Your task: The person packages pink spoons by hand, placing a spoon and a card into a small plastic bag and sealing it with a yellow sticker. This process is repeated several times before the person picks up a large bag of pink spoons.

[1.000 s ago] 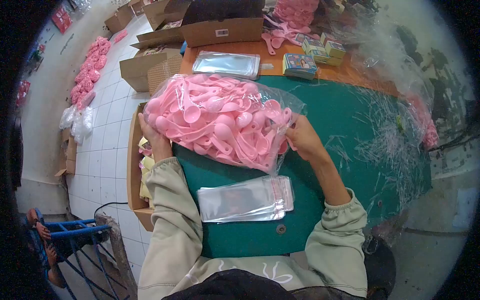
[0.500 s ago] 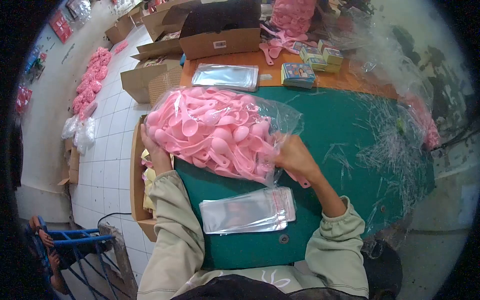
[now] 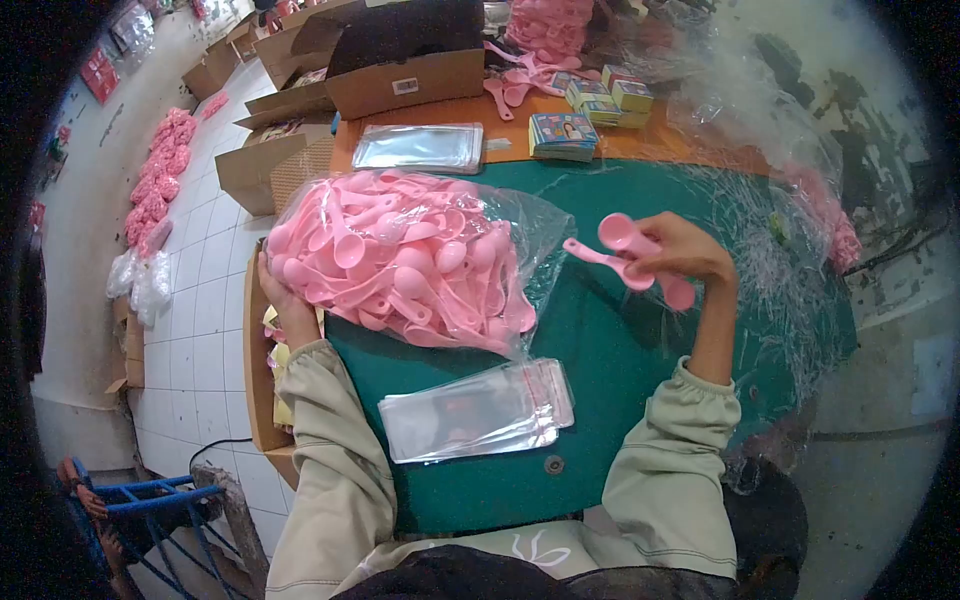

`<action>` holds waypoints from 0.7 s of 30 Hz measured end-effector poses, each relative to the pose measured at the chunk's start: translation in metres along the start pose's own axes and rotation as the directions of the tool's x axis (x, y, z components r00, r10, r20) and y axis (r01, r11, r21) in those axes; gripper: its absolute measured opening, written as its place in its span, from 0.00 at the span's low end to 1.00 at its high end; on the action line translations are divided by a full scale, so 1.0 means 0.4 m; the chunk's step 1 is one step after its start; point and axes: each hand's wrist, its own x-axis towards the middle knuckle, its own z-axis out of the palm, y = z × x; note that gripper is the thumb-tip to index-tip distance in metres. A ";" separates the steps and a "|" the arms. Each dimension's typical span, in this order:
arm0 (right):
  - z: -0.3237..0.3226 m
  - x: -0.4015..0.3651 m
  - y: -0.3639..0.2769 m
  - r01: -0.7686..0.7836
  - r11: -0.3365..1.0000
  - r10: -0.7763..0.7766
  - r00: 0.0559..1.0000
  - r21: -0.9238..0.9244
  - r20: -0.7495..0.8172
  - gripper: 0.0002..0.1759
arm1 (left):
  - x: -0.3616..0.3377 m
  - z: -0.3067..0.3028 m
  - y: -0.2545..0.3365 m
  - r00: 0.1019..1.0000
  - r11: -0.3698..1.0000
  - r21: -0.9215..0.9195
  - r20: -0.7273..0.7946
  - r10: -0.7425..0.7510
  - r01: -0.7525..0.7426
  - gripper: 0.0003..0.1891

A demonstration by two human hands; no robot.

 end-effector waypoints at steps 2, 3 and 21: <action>-0.028 0.002 0.064 -0.019 1.000 0.021 0.995 0.025 -0.096 0.19 | 0.005 -0.009 -0.004 0.999 1.000 -0.009 0.034 0.011 -0.010 0.24; -0.039 0.007 0.090 -0.009 1.000 0.013 0.991 0.030 -0.133 0.20 | 0.008 -0.011 -0.005 0.999 1.000 0.001 0.048 0.025 -0.026 0.24; 0.334 0.156 -0.051 0.381 0.713 -0.645 0.684 -0.588 -0.340 0.36 | -0.014 0.017 0.003 0.999 0.999 -0.019 -0.017 -0.040 0.039 0.23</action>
